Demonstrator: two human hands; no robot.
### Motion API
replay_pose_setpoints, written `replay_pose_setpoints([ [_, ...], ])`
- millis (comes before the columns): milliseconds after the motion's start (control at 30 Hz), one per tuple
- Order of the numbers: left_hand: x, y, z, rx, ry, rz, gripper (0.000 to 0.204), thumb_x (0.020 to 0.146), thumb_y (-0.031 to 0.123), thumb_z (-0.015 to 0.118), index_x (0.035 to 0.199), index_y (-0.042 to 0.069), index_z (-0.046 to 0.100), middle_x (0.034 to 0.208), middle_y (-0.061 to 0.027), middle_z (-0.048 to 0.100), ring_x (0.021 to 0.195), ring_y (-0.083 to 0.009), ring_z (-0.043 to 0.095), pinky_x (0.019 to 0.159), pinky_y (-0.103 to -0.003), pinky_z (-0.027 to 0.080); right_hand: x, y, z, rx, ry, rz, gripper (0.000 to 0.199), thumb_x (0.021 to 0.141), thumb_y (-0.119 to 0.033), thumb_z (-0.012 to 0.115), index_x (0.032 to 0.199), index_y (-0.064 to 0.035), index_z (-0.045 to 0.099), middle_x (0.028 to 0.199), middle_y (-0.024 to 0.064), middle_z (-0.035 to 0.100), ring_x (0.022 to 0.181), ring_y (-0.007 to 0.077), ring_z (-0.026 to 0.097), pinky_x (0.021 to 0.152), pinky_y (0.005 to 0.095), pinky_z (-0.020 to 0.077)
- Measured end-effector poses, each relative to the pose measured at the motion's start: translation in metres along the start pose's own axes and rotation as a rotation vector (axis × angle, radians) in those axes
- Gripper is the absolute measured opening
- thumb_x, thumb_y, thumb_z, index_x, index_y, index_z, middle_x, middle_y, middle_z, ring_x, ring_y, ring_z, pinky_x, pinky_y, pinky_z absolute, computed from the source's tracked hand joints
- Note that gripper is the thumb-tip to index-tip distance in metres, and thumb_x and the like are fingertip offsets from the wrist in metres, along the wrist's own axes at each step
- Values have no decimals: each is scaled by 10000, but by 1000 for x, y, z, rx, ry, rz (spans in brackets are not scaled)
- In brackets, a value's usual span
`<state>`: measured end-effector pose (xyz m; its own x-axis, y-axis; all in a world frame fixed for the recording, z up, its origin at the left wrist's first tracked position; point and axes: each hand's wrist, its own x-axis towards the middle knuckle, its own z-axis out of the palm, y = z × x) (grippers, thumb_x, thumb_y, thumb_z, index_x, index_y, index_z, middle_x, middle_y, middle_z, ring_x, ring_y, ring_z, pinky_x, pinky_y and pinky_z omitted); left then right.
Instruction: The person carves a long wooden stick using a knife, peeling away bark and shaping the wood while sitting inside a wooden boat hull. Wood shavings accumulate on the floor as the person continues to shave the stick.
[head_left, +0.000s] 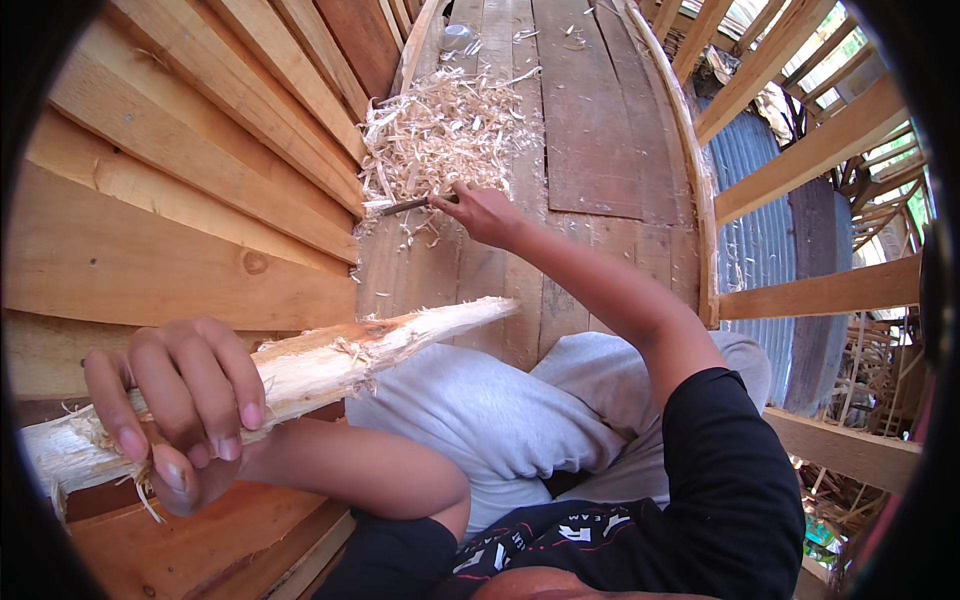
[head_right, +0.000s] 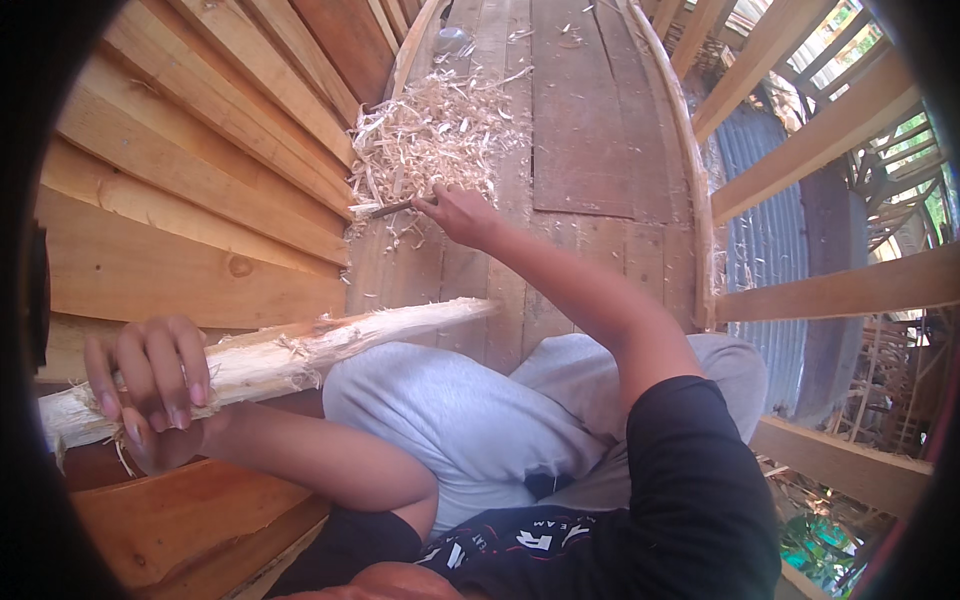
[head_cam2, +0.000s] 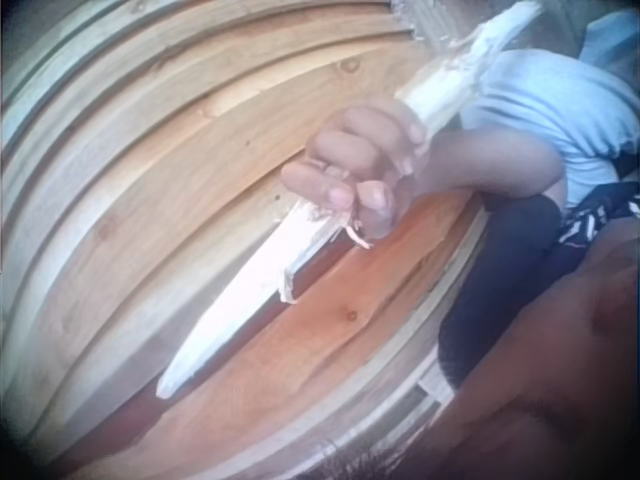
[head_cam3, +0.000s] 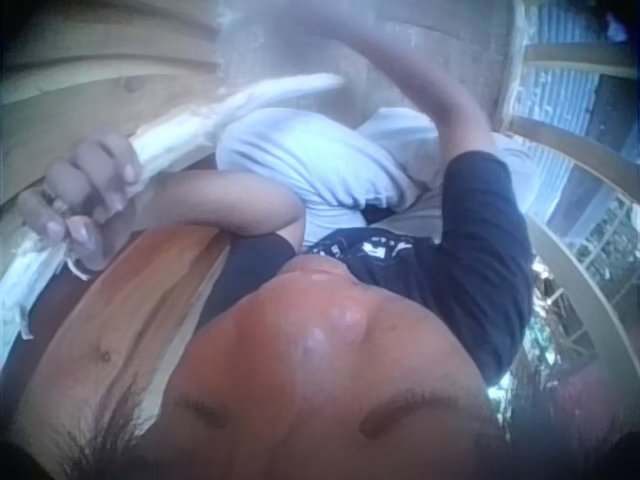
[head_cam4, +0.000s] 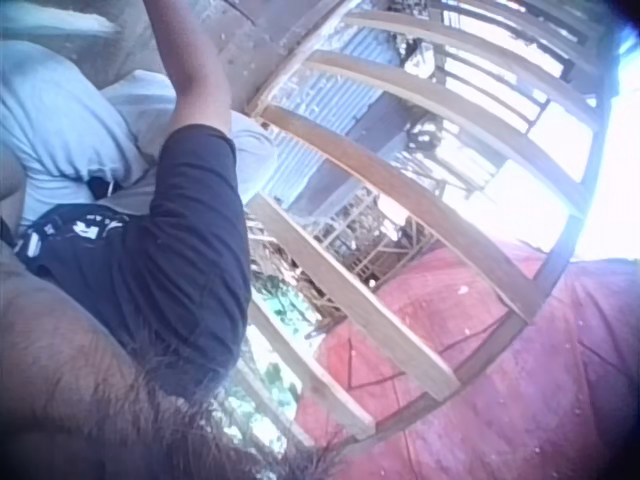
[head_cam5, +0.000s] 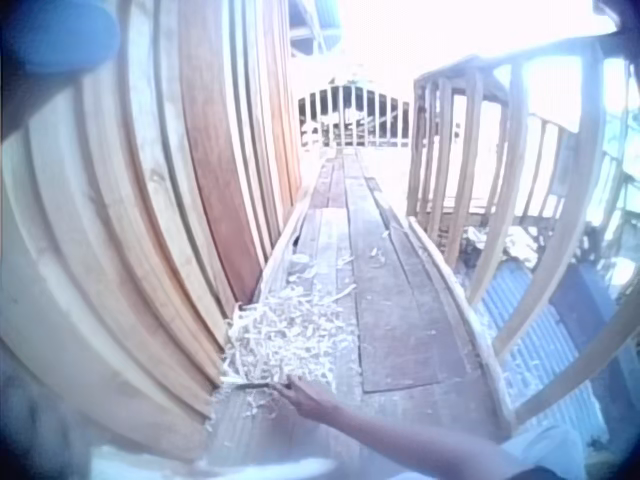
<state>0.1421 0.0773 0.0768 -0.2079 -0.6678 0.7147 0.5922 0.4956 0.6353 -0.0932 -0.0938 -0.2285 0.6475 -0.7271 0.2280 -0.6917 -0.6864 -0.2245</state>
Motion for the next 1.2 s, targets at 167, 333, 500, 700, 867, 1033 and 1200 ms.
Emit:
replay_pose_setpoints([
  [167, -2, -1, 1, 14, 23, 9, 228, 788, 6, 660, 906, 138, 515, 612, 29, 524, 535, -97, 555, 595, -277, 522, -20, -4, -24, -13, -38, -185, 620, 842, -36, 504, 1430, -203, 397, 940, 154, 502, 765, 287, 603, 622, 400, 527],
  [333, -2, 0, 2, 16, 26, 14, 228, 789, 7, 662, 904, 139, 516, 612, 29, 523, 533, -94, 552, 588, -274, 521, -57, -6, -24, -85, -212, -476, 644, 871, -48, 453, 1482, -185, 306, 923, 129, 497, 788, 256, 579, 634, 377, 533],
  [500, -1, -2, 2, 19, 25, 17, 224, 791, 13, 663, 903, 140, 516, 614, 29, 523, 533, -90, 551, 581, -268, 520, -66, 38, -16, -177, -110, -246, 618, 877, -62, 445, 1476, -138, 315, 924, 125, 500, 806, 248, 564, 667, 347, 530],
  [700, -1, 1, 1, 34, 21, 8, 221, 792, 17, 661, 900, 144, 515, 616, 29, 524, 533, -91, 550, 582, -271, 519, -73, 39, -40, -148, -194, -354, 634, 870, -80, 463, 1481, -126, 300, 906, 115, 486, 787, 248, 551, 646, 335, 526],
  [867, -1, -3, 1, -7, -7, -3, 230, 796, 32, 643, 913, 143, 479, 627, 40, 493, 551, -70, 514, 596, -243, 464, -98, 66, -41, -250, -307, -436, 650, 857, -113, 486, 1481, -127, 302, 918, 109, 485, 815, 234, 562, 644, 326, 535],
  [1033, -1, -2, 6, 0, 12, 9, 241, 820, 41, 637, 948, 142, 459, 655, 17, 462, 558, -99, 495, 601, -282, 469, -113, 78, -58, -265, -107, -205, 660, 852, -106, 490, 1483, -189, 313, 949, 107, 504, 832, 238, 567, 631, 345, 534],
  [1200, 1, -3, 18, 25, 118, 11, 210, 843, 55, 605, 949, 131, 441, 686, 0, 432, 582, -114, 456, 623, -307, 427, -122, 39, -102, -140, -8, 58, 486, 910, -160, 525, 1388, -174, 446, 858, 118, 546, 695, 282, 580, 602, 370, 494],
])
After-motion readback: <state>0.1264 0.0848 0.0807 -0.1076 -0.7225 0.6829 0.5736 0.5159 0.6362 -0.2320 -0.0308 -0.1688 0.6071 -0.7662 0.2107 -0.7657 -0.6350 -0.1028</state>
